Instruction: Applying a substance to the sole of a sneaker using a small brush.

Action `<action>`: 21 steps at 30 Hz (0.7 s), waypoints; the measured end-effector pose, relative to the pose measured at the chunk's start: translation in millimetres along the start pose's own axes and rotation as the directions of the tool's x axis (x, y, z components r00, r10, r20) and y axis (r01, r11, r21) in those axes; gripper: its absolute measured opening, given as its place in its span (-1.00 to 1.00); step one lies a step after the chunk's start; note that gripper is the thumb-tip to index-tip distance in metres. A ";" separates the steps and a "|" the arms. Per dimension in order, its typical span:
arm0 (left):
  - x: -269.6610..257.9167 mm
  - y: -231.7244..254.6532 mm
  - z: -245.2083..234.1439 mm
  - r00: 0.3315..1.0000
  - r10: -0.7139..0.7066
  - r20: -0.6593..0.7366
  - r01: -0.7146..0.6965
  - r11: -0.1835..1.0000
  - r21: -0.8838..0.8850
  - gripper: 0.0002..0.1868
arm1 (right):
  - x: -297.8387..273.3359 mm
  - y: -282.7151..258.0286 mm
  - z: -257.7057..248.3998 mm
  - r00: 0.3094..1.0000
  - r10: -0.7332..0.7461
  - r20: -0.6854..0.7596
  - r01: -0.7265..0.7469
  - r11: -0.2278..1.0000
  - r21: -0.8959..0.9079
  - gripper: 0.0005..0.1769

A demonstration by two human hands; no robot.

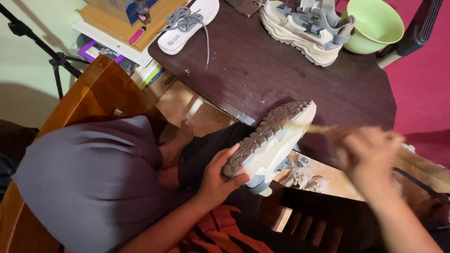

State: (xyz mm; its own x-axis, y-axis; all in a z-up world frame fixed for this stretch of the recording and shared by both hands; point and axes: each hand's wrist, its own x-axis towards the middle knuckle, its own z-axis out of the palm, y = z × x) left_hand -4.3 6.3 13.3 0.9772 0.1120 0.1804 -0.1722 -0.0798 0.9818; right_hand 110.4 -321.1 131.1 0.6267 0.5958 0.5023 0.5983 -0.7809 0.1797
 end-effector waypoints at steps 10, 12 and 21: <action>-2.8 0.1 1.5 1.000 -0.019 0.004 0.019 1.000 -0.005 -0.17 | 15.7 -62.2 4.0 0.985 -0.170 0.011 0.152 0.908 0.391 -0.90; -2.7 -1.2 1.4 1.000 -0.011 0.003 0.011 1.000 0.011 -0.16 | 18.7 -32.2 8.3 0.989 -0.145 0.017 0.133 0.946 0.297 -0.92; -5.0 0.7 3.1 1.000 0.003 0.004 -0.003 1.000 0.019 -0.18 | 10.3 -42.9 0.7 0.995 -0.071 -0.072 0.082 0.984 0.157 -0.83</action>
State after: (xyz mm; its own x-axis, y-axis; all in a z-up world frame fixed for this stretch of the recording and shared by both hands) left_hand -8.9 2.6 12.9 0.9773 0.1075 0.1827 -0.1724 -0.0984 0.9801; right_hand 91.5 -281.4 128.0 0.5450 0.6348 0.5477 0.7187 -0.6901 0.0848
